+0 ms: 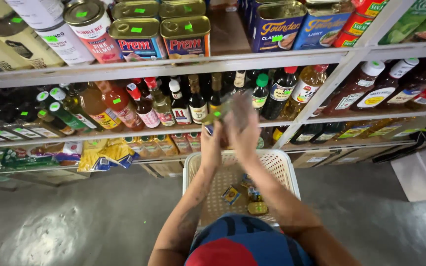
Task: Wiping canned goods with a cloth before placing them into a shopping basket in a grocery store.
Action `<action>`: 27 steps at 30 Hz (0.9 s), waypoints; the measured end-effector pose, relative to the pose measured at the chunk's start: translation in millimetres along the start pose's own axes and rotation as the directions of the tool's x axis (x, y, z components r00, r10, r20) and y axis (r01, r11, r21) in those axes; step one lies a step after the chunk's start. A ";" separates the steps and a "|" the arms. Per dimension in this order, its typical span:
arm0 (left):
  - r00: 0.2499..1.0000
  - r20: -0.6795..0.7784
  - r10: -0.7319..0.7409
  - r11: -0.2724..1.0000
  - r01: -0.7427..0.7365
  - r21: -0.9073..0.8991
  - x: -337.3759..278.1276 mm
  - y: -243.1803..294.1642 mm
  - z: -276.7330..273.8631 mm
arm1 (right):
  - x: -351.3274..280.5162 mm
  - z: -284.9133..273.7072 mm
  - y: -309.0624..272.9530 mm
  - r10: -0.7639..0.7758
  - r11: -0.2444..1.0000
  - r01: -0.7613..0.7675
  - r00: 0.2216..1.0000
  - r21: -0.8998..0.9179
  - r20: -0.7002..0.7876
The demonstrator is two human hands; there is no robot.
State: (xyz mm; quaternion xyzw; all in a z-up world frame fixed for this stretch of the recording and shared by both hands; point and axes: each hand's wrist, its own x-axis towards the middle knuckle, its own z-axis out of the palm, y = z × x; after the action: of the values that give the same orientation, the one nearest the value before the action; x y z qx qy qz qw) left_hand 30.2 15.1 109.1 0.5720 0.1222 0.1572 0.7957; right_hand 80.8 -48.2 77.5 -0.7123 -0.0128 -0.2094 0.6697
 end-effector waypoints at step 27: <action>0.979 -0.046 -0.197 0.926 0.171 -0.336 49.5 -84.1 -21.3 | 17.5 -25.2 -30.4 -0.394 0.862 0.385 0.918 -0.330 0.043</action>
State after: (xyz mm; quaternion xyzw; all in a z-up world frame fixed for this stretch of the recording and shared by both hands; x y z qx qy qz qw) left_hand 77.1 28.0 21.8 0.4100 0.1784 0.1224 0.8861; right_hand 80.6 -73.9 112.2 -0.7946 -0.1125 -0.3485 0.4842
